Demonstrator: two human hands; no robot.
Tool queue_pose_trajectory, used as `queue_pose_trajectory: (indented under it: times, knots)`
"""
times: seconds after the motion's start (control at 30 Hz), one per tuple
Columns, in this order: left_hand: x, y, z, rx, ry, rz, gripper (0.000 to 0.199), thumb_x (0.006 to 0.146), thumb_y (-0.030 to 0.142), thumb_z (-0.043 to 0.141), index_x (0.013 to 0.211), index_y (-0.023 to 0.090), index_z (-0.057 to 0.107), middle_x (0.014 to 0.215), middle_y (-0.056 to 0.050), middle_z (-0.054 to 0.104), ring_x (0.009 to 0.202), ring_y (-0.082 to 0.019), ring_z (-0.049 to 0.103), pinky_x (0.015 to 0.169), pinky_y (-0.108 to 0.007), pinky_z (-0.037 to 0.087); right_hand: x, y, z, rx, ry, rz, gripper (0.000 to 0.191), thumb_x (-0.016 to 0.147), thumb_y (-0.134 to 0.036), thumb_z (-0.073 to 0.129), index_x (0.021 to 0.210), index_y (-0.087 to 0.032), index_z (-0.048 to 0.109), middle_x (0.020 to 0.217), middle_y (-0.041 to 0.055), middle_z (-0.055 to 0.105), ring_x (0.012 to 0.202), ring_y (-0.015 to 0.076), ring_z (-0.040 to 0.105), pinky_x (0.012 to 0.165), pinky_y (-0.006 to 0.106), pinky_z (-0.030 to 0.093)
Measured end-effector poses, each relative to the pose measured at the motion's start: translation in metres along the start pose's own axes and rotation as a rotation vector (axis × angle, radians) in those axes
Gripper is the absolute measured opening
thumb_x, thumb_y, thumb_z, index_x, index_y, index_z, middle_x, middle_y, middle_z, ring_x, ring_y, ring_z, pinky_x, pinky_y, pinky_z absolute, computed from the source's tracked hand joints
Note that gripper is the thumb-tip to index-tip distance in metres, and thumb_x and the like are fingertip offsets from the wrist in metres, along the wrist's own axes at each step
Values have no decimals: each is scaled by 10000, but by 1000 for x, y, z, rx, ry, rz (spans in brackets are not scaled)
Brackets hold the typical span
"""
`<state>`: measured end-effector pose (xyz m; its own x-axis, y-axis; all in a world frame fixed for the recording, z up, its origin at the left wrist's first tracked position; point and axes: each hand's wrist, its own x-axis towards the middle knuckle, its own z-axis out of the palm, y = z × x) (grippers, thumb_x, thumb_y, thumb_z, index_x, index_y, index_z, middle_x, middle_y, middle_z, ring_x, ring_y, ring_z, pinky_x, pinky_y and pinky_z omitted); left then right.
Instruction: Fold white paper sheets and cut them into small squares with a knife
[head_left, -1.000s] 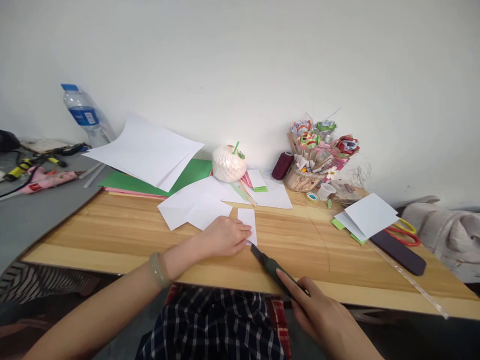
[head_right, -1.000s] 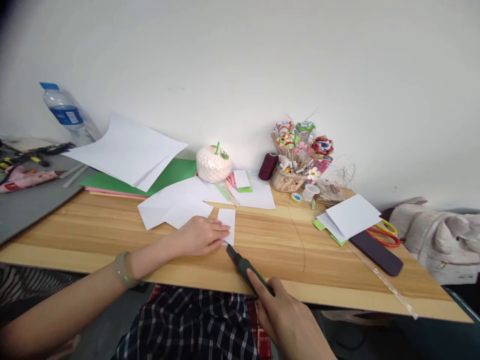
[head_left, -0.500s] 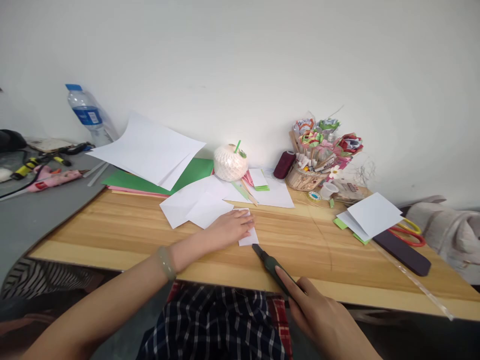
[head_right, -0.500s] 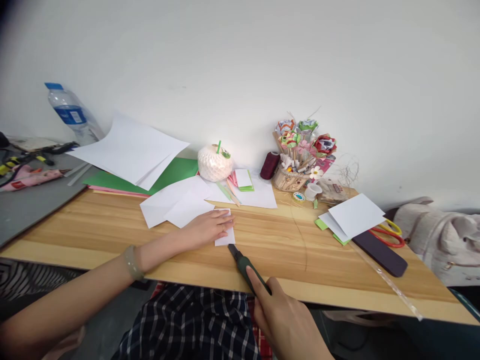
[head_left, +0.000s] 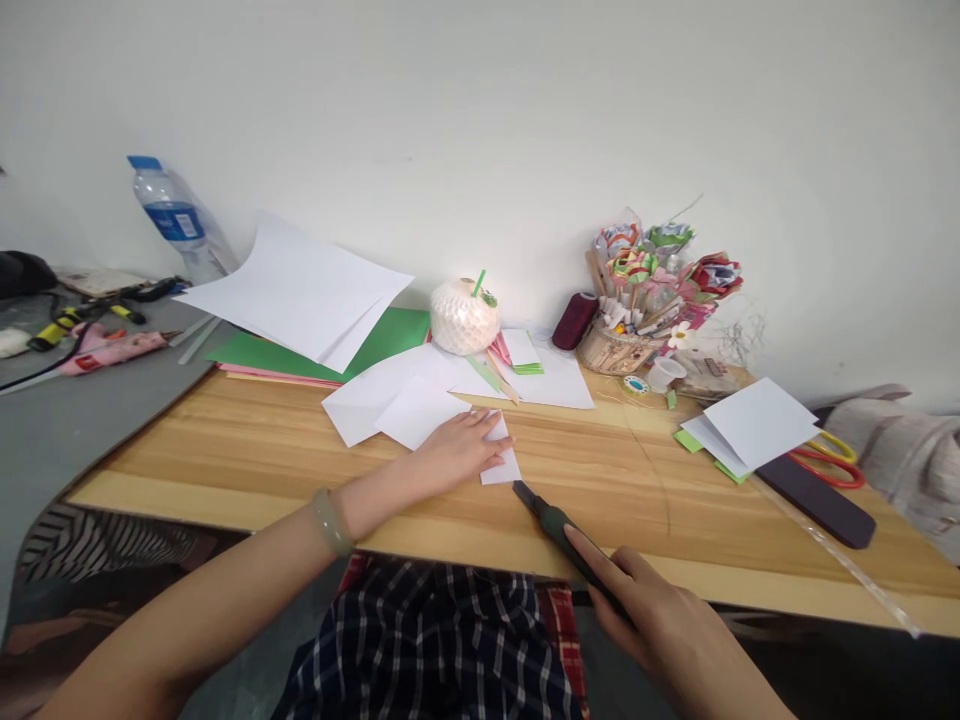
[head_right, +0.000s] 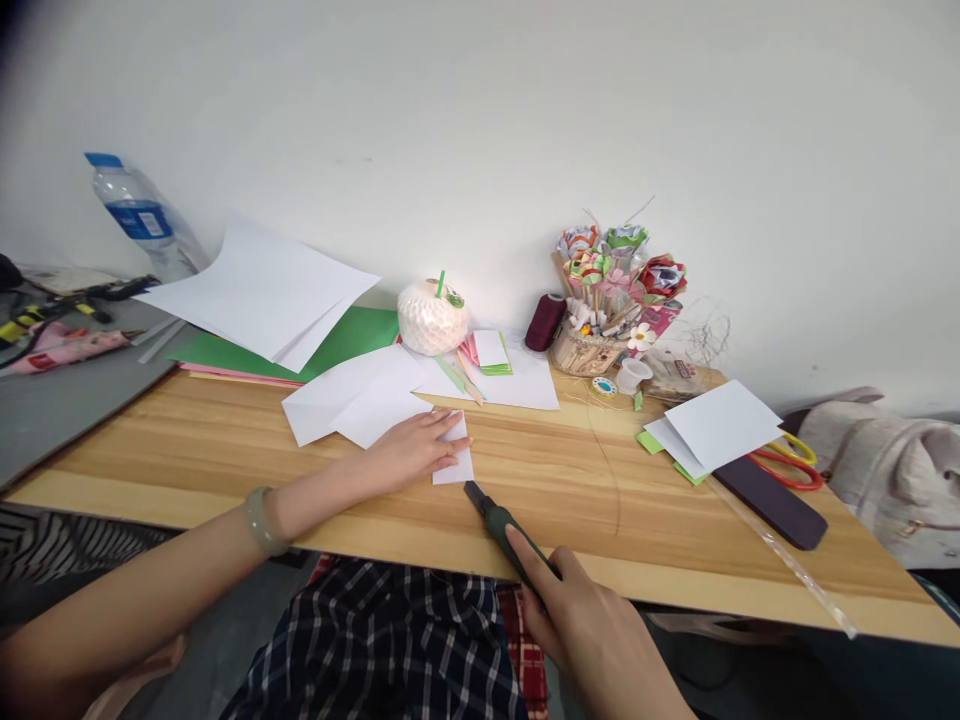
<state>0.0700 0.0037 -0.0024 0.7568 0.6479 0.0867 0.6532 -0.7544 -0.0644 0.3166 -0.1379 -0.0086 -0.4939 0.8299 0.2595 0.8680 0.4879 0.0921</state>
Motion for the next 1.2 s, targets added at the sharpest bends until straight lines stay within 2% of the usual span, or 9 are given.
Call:
queue_pose_trajectory:
  times: [0.23,0.5,0.73,0.97,1.03,1.2]
  knots:
    - [1,1,-2,-9,-47,-23,368,943,359,356,1274,250,476,1383,-139,393,1260,-267,383,1010,-391,276,0,3,4,-67,9,-4,429,930,-315,210,1320,-251,377,672,-35,472,401,103,543,349,229,330]
    - [0,1,-1,-16,-40,-30,361,942,367,361,1268,262,475,1385,-114,398,1262,-258,378,1011,-399,265,4,3,2,-46,14,16,435,932,-337,212,1322,-263,390,660,-32,475,393,110,537,350,231,328]
    - [0,2,-2,-26,-45,-32,364,940,359,364,1267,251,480,1383,-136,394,1264,-270,373,1011,-410,269,16,5,-10,52,-134,-6,441,894,-269,350,1330,-226,397,698,-13,527,454,125,590,374,217,395]
    - [1,1,1,-27,-32,-28,356,941,356,366,1261,254,484,1390,-133,386,1272,-273,366,1013,-425,278,24,6,-7,91,-208,39,464,883,-248,374,1345,-208,384,769,22,557,536,149,626,414,230,432]
    - [2,1,2,-28,-33,-32,373,937,359,378,1270,220,473,1389,-136,386,1280,-267,356,1021,-419,277,28,7,-7,103,-220,49,461,880,-243,377,1339,-204,397,769,23,555,552,154,630,435,237,442]
    - [3,1,7,-32,-33,-60,520,928,379,396,1315,32,383,1378,-189,376,1290,-250,341,1064,-361,245,36,5,-9,120,-265,81,453,894,-259,356,1340,-197,397,756,19,542,574,164,630,473,258,450]
